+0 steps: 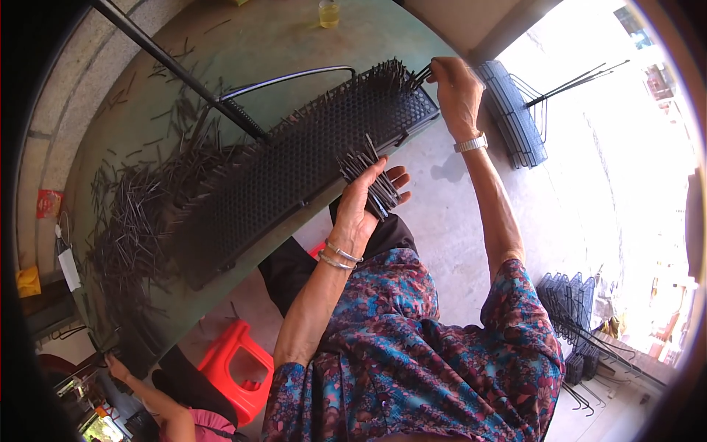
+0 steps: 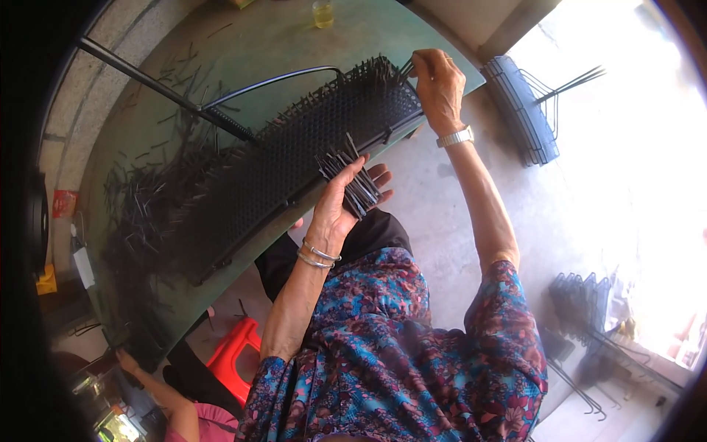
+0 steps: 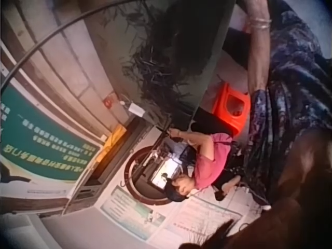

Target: Picking up and inserting thin black rods into a perforated tray for assembly.

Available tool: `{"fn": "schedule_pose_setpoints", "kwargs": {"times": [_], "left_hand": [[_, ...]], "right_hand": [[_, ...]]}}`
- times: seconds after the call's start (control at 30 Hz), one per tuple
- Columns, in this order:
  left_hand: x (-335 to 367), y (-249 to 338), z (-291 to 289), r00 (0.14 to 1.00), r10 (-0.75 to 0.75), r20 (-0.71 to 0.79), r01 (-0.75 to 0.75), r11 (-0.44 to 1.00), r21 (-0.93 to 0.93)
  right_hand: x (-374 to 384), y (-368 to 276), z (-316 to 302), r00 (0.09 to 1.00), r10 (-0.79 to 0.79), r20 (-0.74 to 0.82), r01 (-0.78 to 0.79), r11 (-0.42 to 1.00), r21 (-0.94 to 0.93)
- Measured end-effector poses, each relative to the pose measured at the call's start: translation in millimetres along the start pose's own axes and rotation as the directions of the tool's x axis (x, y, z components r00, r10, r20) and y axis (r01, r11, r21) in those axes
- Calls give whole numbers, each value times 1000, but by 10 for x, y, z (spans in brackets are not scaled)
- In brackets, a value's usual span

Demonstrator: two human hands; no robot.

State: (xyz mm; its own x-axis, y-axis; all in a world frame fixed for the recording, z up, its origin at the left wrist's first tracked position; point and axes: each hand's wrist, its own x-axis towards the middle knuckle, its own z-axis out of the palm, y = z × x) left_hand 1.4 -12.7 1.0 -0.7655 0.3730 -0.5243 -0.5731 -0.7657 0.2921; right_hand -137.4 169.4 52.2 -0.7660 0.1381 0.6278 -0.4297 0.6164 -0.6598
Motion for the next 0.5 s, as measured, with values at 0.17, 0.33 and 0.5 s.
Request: {"fn": "schedule_pose_setpoints", "kwargs": {"times": [0.17, 0.33, 0.5], "left_hand": [[10, -7, -16, 1000, 9, -9, -9, 1000, -16], [17, -13, -16, 1000, 6, 12, -5, 1000, -29], [11, -7, -4, 1000, -3, 3, 3, 1000, -14]], "right_hand": [[-39, -37, 8, 999, -25, 32, 27, 998, -51], [-96, -60, 15, 997, -75, 34, 77, 995, -69], [-110, -66, 24, 987, -140, 78, 150, 981, -127]]}}
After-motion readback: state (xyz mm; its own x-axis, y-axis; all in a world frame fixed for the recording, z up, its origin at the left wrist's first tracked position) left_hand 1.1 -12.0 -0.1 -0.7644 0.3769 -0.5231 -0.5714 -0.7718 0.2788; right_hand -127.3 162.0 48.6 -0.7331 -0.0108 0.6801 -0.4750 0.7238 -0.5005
